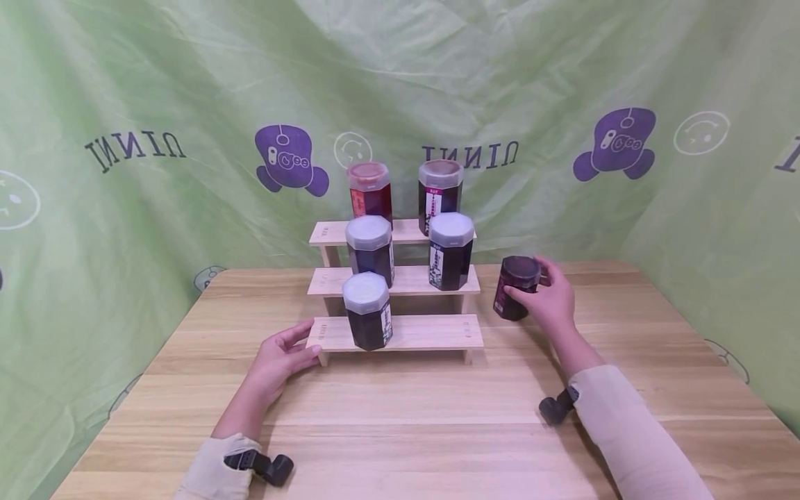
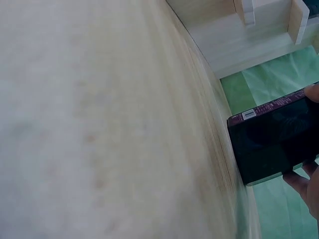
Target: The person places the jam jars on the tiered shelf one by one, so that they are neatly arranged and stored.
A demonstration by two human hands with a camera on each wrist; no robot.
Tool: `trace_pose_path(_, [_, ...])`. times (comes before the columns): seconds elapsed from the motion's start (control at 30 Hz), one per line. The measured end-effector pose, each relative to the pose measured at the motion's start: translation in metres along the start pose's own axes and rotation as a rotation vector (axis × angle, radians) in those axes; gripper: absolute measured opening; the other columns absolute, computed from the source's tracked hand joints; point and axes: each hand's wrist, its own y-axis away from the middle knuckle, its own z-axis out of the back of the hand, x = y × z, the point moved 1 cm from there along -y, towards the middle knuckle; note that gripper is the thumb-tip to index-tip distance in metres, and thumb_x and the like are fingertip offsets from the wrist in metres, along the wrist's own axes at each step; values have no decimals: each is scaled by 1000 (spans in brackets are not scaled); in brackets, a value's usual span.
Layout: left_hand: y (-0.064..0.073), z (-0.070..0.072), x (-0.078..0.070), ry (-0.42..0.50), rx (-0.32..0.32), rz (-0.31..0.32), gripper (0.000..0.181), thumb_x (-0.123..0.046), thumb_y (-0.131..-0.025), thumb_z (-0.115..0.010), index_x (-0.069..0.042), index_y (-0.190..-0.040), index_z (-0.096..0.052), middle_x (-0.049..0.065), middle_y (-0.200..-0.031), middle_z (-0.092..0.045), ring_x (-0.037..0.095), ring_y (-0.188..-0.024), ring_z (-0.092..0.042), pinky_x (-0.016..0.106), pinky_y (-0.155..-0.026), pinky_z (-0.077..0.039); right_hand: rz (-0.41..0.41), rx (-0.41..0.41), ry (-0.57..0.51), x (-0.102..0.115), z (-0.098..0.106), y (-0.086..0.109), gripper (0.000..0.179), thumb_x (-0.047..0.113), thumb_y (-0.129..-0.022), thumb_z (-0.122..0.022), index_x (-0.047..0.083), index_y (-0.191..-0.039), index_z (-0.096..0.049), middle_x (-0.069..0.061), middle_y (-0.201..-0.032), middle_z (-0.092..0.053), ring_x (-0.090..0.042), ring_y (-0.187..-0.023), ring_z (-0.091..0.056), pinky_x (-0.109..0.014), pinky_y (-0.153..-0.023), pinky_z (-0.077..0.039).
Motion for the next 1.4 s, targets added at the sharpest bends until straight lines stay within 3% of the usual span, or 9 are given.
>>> trace_pose_path(0.67, [0, -1, -3, -2, 1, 3, 66, 12, -88, -63, 6, -147, -34, 30, -148, -35, 10, -98, -65, 34, -90, -56, 10, 12, 13, 4, 12, 21, 90, 15, -69, -89, 9, -146, -42, -21, -135, -54, -38, -122, -49, -55, -105, -41])
trace_pose_path(0.97, [1, -1, -2, -3, 0, 5, 66, 13, -88, -62, 7, -147, -34, 30, -148, -34, 10, -98, -65, 34, -90, -56, 50, 44, 39, 13, 15, 31, 92, 16, -67, -90, 8, -146, -43, -19, -134, -55, -35, -119, -52, -50, -99, -50])
trace_pose_path(1.4, [1, -1, -3, 1, 4, 2, 66, 13, -87, -62, 7, -147, -34, 31, -147, -35, 11, -98, -66, 35, -89, -57, 105, 82, 17, 34, 20, 46, 90, 14, -67, -90, 6, -144, -44, -19, -130, -57, -33, -118, -54, -46, -95, -54])
